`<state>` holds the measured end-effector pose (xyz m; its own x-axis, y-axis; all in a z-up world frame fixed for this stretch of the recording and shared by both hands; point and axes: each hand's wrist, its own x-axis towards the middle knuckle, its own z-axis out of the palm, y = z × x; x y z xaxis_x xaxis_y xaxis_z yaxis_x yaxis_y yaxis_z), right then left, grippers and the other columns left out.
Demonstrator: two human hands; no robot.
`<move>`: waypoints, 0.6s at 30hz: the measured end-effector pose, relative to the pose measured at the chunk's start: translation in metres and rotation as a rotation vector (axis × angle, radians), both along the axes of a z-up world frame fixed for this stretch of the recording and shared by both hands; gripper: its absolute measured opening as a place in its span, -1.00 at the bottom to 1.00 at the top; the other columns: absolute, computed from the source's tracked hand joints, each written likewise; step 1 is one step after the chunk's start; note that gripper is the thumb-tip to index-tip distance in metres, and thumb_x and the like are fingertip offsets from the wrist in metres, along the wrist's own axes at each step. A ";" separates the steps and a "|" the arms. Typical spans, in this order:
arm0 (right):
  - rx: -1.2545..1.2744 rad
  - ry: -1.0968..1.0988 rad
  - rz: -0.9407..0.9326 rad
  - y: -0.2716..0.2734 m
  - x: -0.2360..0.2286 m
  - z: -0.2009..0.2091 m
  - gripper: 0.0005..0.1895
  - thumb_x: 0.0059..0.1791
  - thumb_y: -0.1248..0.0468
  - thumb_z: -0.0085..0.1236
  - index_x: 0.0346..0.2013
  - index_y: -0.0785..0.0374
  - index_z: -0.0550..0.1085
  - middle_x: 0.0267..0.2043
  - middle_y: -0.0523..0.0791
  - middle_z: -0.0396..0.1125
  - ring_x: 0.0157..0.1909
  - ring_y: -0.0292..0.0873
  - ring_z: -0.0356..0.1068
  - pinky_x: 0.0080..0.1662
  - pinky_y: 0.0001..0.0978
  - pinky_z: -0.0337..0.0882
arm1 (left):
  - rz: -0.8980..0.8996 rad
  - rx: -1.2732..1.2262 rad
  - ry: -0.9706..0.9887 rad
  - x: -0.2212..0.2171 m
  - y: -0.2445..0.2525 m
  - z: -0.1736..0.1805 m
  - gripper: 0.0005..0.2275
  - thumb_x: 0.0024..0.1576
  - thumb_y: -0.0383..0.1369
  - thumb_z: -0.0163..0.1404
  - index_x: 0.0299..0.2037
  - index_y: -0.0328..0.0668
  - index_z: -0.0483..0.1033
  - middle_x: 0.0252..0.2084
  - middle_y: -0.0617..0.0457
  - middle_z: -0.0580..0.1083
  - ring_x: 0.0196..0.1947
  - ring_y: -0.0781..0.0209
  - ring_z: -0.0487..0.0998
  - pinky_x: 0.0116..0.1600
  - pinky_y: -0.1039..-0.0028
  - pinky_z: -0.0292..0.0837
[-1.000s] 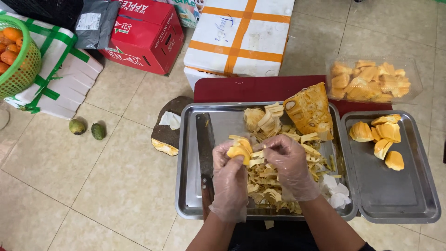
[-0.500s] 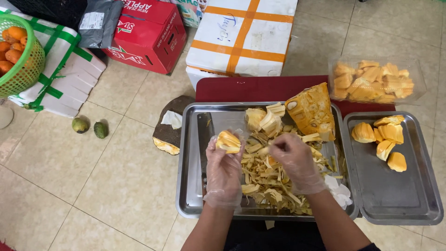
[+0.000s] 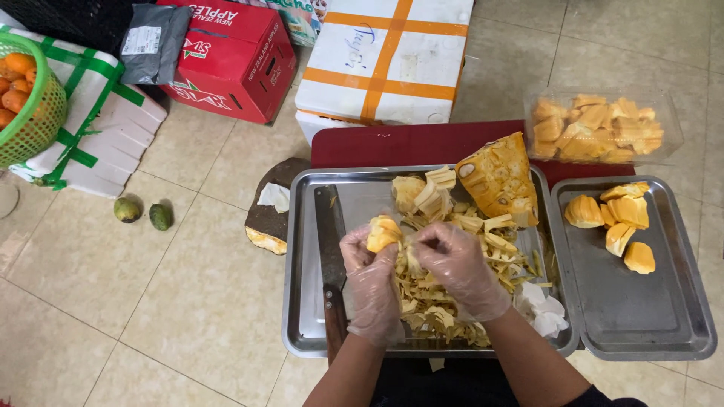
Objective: Extracting yellow fruit pods from a jackfruit core and placing them in a container.
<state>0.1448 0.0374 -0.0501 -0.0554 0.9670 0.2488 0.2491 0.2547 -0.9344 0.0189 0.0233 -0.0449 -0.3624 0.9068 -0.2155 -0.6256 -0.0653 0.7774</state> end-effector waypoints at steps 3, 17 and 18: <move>-0.072 0.084 -0.044 0.000 0.009 -0.013 -0.91 -0.06 0.52 0.17 -0.40 0.30 0.50 -0.51 -0.02 0.42 -0.56 -0.20 0.37 -0.47 -0.46 0.39 | 0.043 0.017 -0.072 -0.003 0.003 0.016 -0.58 -0.03 -0.64 0.23 -0.01 -0.23 0.35 -0.20 -0.18 0.55 -0.22 0.11 0.55 -0.10 0.44 0.52; 0.163 -0.248 0.038 -0.001 -0.006 0.028 -0.82 0.05 0.28 0.19 -0.42 0.27 0.49 -0.48 -0.05 0.34 -0.49 -0.17 0.37 -0.42 -0.45 0.39 | -0.032 0.042 0.192 0.004 -0.002 0.030 -0.59 0.05 -0.63 0.22 0.03 -0.19 0.33 -0.02 -0.13 0.53 -0.02 0.18 0.48 0.09 0.34 0.51; 0.265 -0.382 0.035 0.002 -0.006 0.027 -0.80 0.03 0.30 0.25 -0.44 0.28 0.47 -0.51 -0.09 0.30 -0.51 -0.20 0.34 -0.45 -0.50 0.36 | -0.034 0.040 0.217 0.005 -0.002 0.032 -0.60 0.05 -0.63 0.22 0.02 -0.18 0.32 0.01 -0.11 0.53 0.00 0.20 0.48 0.10 0.36 0.51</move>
<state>0.1391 0.0393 -0.0229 -0.2225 0.8688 0.4423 0.5500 0.4864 -0.6789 0.0241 0.0210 -0.0131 -0.3657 0.9254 -0.0995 -0.4461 -0.0805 0.8913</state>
